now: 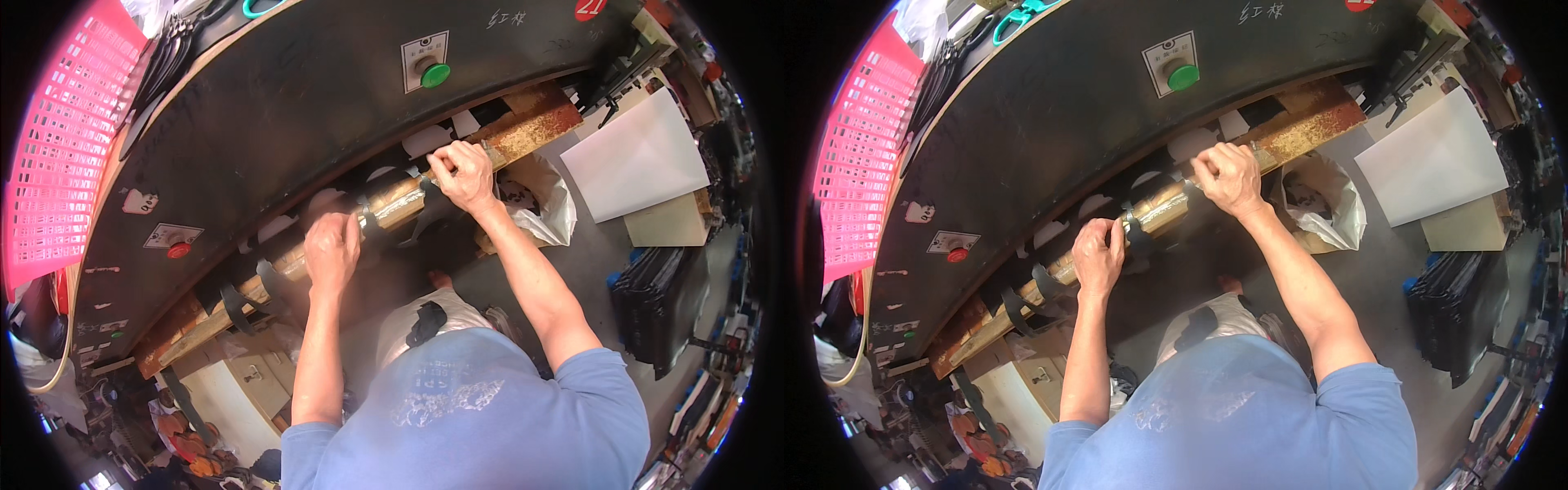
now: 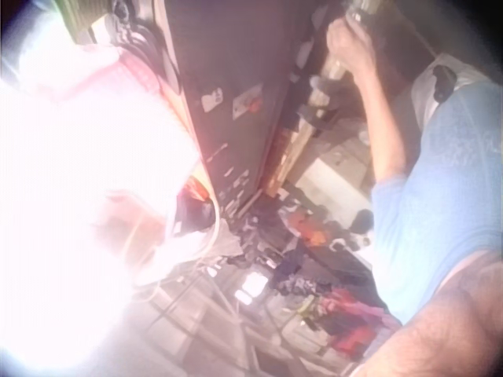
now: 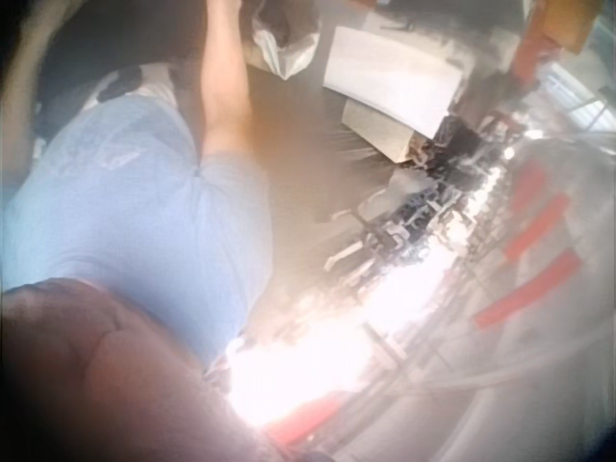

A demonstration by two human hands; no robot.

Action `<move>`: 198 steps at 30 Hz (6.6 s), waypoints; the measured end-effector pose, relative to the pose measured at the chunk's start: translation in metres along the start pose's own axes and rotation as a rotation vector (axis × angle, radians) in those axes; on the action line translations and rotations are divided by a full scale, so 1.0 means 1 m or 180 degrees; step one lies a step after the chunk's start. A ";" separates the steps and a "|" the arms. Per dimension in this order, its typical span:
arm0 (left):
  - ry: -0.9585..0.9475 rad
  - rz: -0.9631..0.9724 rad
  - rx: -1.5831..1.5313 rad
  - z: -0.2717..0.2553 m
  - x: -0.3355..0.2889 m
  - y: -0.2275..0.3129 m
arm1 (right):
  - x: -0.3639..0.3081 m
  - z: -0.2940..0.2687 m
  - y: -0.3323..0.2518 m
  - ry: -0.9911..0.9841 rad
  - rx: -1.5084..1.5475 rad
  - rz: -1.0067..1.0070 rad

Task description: The person places a black sheet onto a die-cutting machine, presses a button to cut out multiple white shapes, removes the cut pieces, and discards the surrounding black material. This cycle is repeated several times.

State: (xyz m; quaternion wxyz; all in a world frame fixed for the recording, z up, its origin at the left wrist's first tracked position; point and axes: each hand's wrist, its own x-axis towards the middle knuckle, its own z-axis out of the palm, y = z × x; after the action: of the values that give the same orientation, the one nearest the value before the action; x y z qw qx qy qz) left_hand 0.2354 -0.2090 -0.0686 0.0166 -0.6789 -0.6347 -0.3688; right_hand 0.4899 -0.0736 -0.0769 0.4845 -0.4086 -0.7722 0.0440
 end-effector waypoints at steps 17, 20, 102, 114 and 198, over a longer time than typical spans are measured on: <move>0.0002 -0.0166 -0.0006 0.011 0.010 0.010 | 0.007 -0.012 0.022 -0.0210 0.0158 -0.0135; -0.0024 -0.0132 -0.0016 0.011 0.001 0.006 | 0.002 -0.017 0.014 -0.0285 0.0501 0.0048; -0.0138 -0.3842 -0.2715 -0.133 0.013 -0.365 | 0.046 0.352 -0.247 -0.1855 0.3185 -0.0740; 0.0821 -0.3585 -0.2719 -0.132 0.002 -0.291 | 0.075 0.300 -0.188 -0.2638 0.2975 0.1815; -0.2360 -0.2762 -0.2753 -0.108 0.020 -0.271 | 0.022 0.310 -0.171 -0.2310 0.3818 0.2446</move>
State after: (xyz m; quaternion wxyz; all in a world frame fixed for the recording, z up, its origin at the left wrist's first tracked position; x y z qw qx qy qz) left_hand -0.0543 -0.1922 -0.1003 -0.6190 -0.3916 -0.6083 -0.3058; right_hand 0.1424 -0.0706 -0.1454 0.2911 -0.2762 -0.5316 0.7460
